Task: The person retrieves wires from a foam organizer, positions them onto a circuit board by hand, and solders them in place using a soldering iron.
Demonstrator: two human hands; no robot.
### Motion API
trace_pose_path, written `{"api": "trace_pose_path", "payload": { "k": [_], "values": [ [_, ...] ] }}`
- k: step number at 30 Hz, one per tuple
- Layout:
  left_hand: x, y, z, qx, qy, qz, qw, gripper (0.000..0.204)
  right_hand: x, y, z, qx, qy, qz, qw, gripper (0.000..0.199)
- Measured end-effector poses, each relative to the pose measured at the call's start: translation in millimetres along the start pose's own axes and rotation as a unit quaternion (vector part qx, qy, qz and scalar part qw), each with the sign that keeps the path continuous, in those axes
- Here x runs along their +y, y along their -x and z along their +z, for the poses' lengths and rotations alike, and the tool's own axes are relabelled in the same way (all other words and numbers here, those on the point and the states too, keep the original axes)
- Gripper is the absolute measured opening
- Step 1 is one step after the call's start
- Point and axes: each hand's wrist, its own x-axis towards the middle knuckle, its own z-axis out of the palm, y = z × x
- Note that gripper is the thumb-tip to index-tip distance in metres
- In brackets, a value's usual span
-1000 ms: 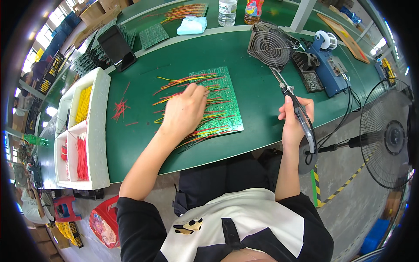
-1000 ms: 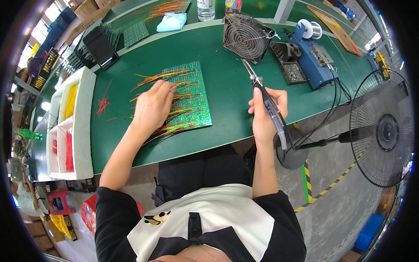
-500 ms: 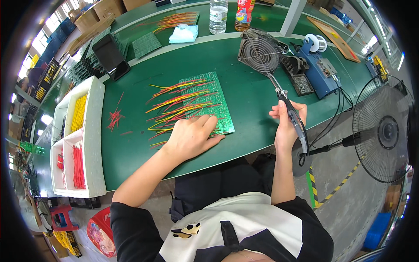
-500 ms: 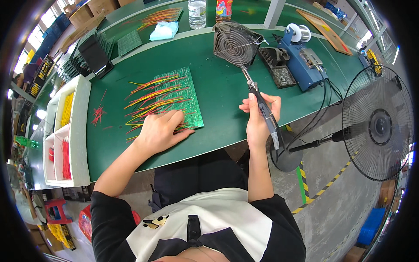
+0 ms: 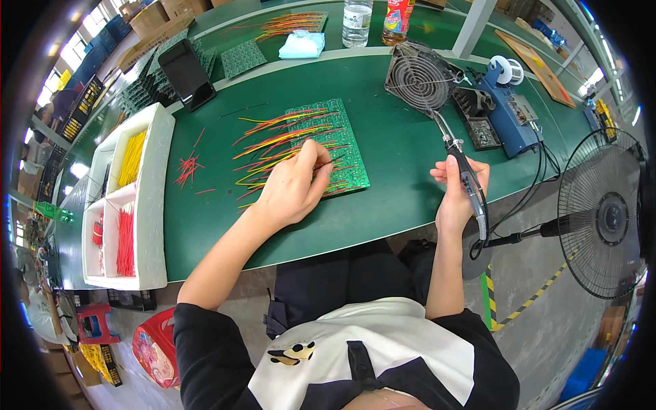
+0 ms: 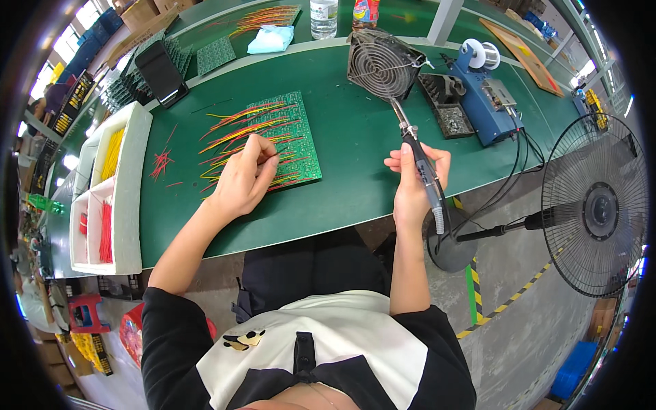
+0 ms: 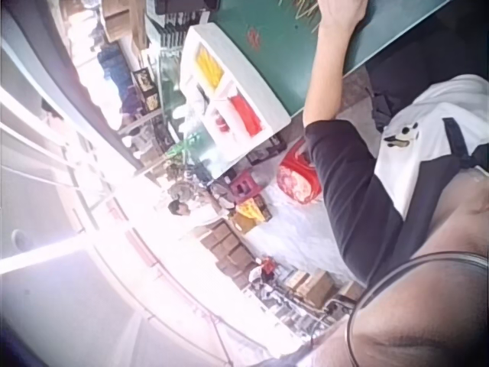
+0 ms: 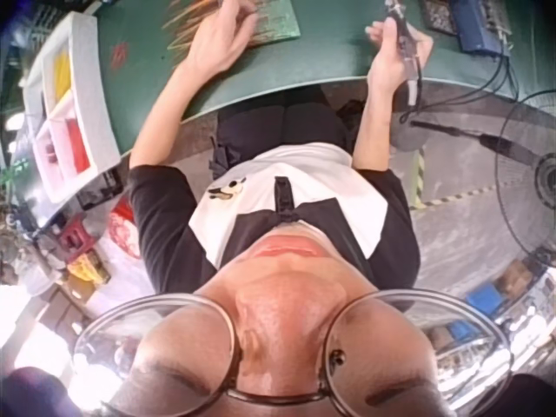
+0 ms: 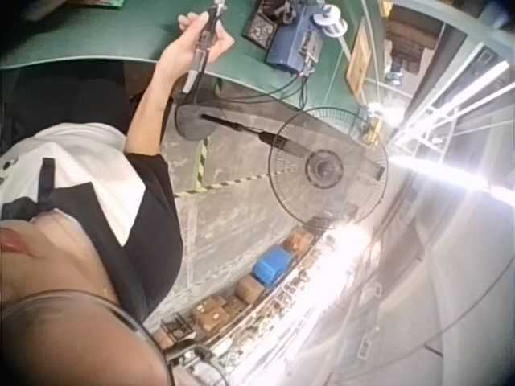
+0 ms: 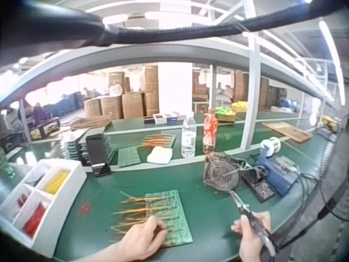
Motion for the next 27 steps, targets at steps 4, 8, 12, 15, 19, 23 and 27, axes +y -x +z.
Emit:
{"api": "trace_pose_path", "payload": {
  "k": [4,8,12,15,19,23,27],
  "values": [
    [-3,-2,4,0.013,0.011,-0.024,1.000,0.010,-2,1,-1,-0.001,0.000,0.017,1.000,0.023],
    [-3,-6,11,0.015,-0.061,-0.020,0.998,0.004,-11,12,4,-0.021,0.023,0.051,0.998,0.021],
    [-7,-7,17,0.030,-0.077,-0.002,0.997,0.006,-12,24,6,-0.045,0.035,0.057,0.997,0.022],
    [-9,-3,18,0.023,-0.088,-0.009,0.996,0.007,-14,31,8,-0.055,0.020,0.066,0.996,0.021],
    [-5,0,17,0.024,-0.111,0.006,0.994,0.008,-16,39,7,-0.092,-0.005,0.073,0.993,0.019],
    [-5,1,19,0.024,-0.131,0.012,0.991,0.009,-16,46,7,-0.101,-0.020,0.078,0.992,0.017],
    [-7,3,19,0.028,-0.138,0.022,0.990,0.009,-16,48,6,-0.113,-0.027,0.082,0.990,0.017]
  ]
}}
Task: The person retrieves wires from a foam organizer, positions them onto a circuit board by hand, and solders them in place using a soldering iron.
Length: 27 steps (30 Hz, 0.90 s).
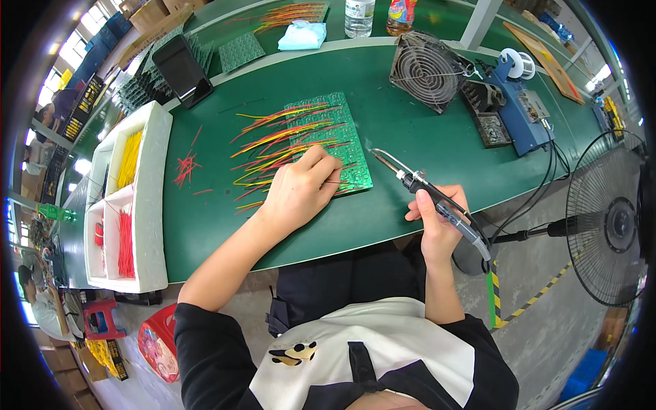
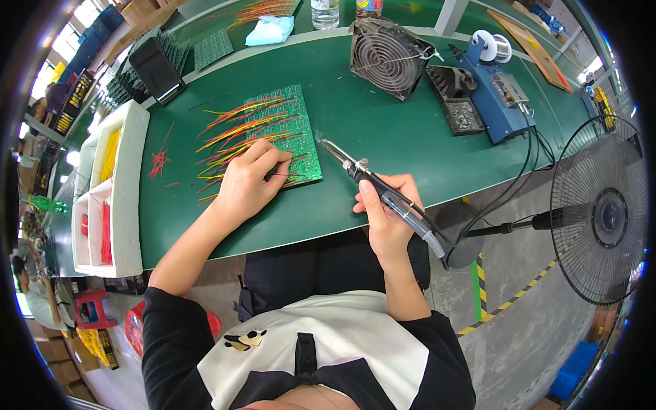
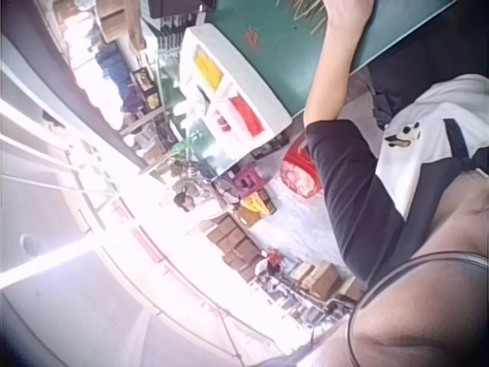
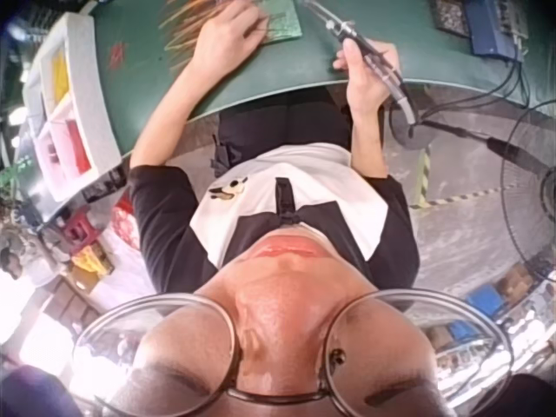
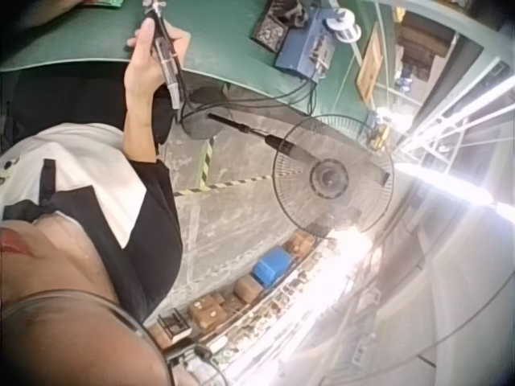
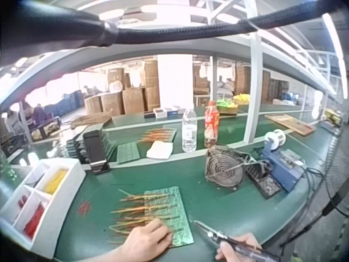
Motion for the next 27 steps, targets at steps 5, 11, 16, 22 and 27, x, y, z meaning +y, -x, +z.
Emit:
{"api": "trace_pose_path", "payload": {
  "k": [5,11,16,22,27],
  "values": [
    [0.0,-0.5,0.0,0.004,0.003,0.003,1.000,0.009,-0.1,1.1,-0.6,-0.013,0.006,0.003,1.000,0.018],
    [0.0,-0.5,1.5,0.012,0.005,0.006,1.000,0.009,1.0,1.8,-1.1,-0.029,0.005,0.009,1.000,0.018],
    [-0.7,-0.4,2.0,0.011,0.006,0.004,1.000,0.009,-0.3,1.6,-0.4,-0.035,0.013,0.013,0.999,0.017],
    [-0.9,0.4,1.5,0.008,0.006,0.003,1.000,0.009,-1.2,1.6,0.9,-0.034,0.025,0.013,0.999,0.017],
    [-0.3,0.2,1.3,0.007,0.003,0.000,1.000,0.009,0.4,1.9,-1.4,-0.022,-0.007,0.009,1.000,0.017]
  ]
}}
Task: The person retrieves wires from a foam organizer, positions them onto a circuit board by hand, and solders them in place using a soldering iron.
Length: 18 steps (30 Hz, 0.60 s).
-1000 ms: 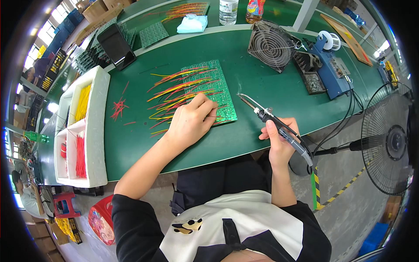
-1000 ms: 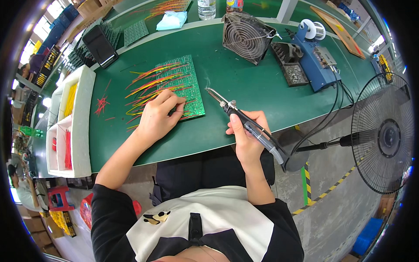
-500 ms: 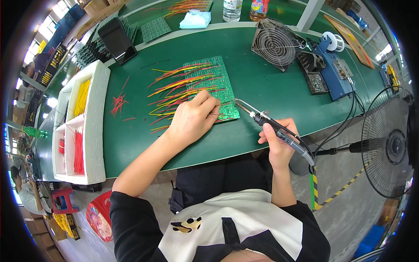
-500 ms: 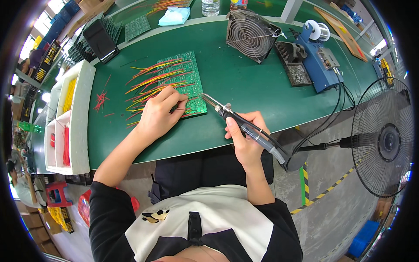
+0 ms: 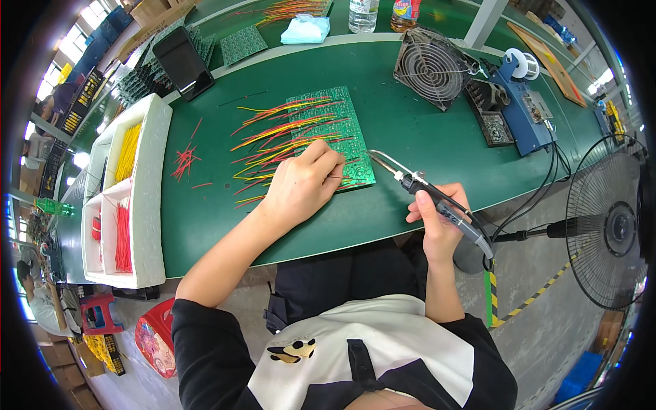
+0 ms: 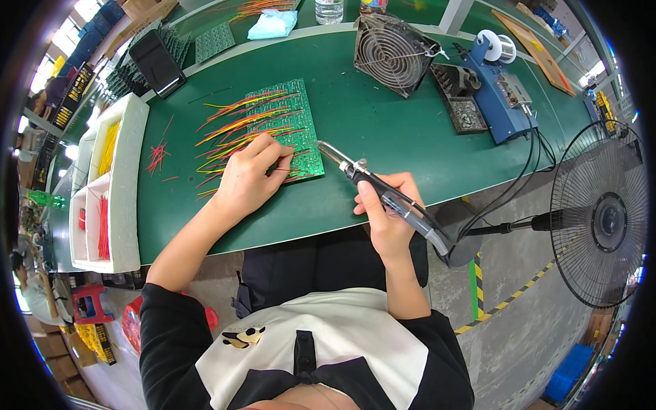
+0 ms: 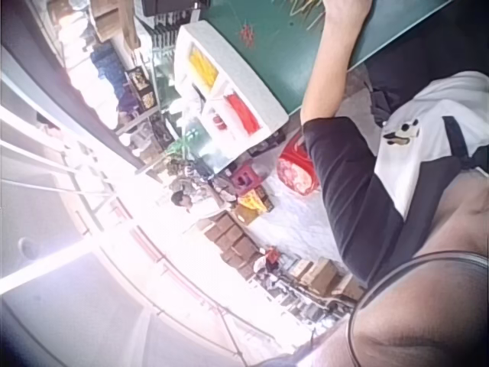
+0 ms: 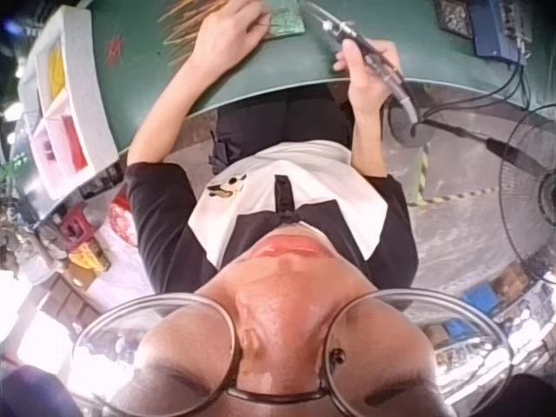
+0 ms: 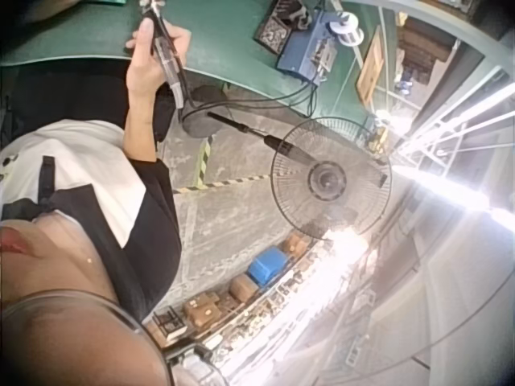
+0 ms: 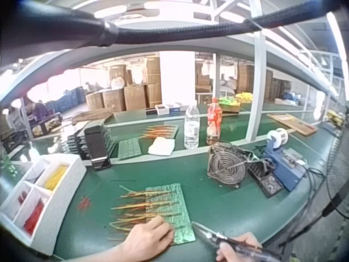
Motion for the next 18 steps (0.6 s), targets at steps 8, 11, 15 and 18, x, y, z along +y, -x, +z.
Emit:
{"api": "trace_pose_path", "payload": {
  "k": [8,11,15,18],
  "values": [
    [-1,0,2,-0.003,0.001,-0.003,1.000,0.009,-2,-13,-12,0.063,0.016,-0.021,0.998,0.019],
    [0,0,0,-0.008,-0.006,-0.004,1.000,0.008,-7,-29,-18,0.109,0.056,-0.043,0.992,0.019],
    [5,-1,-8,-0.059,-0.073,-0.001,0.996,0.012,6,-47,-29,0.121,0.059,-0.089,0.987,0.020],
    [-1,-6,-12,0.029,-0.137,0.112,0.984,0.019,6,-42,-28,0.121,0.056,-0.104,0.986,0.019]
  ]
}}
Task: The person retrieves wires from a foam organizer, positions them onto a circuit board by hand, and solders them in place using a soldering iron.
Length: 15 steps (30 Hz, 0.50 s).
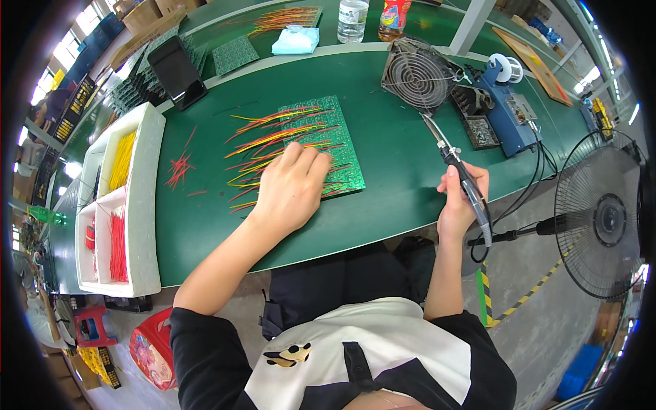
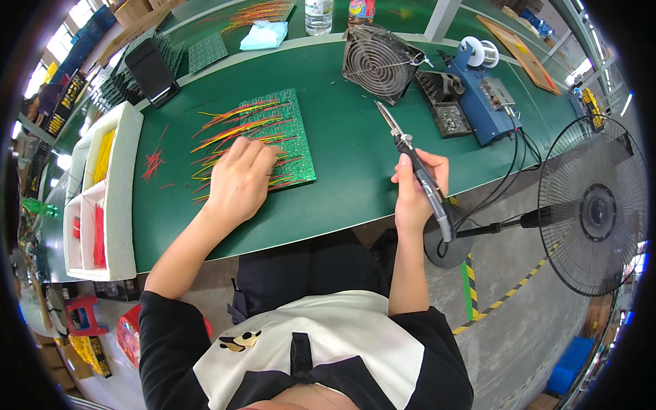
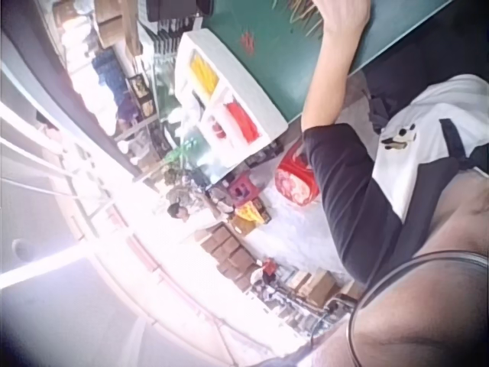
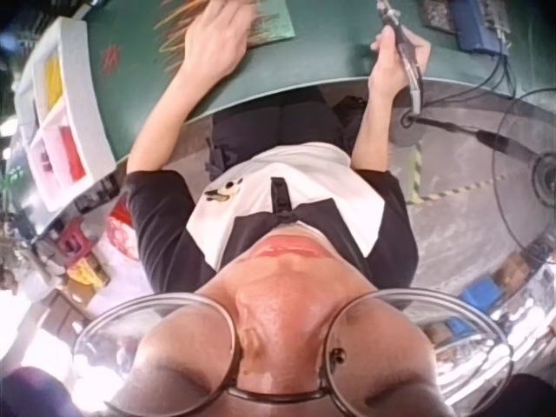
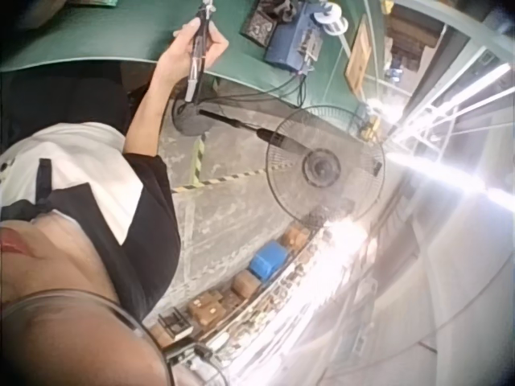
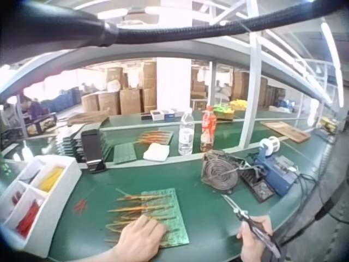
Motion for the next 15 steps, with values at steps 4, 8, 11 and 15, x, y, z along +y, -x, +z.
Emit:
{"api": "trace_pose_path", "payload": {
  "k": [4,8,11,15],
  "values": [
    [17,-1,-14,-0.024,0.014,-0.014,1.000,0.025,-1,2,1,0.027,0.028,-0.005,0.999,0.018],
    [38,8,-14,-0.105,0.049,0.027,0.993,0.018,1,5,2,0.048,0.034,-0.011,0.998,0.017],
    [31,16,-1,-0.111,0.020,0.017,0.993,0.019,1,6,2,0.040,0.045,-0.022,0.998,0.017],
    [22,14,6,-0.110,0.014,0.010,0.994,0.017,1,4,3,0.046,0.034,-0.033,0.998,0.018]
  ]
}}
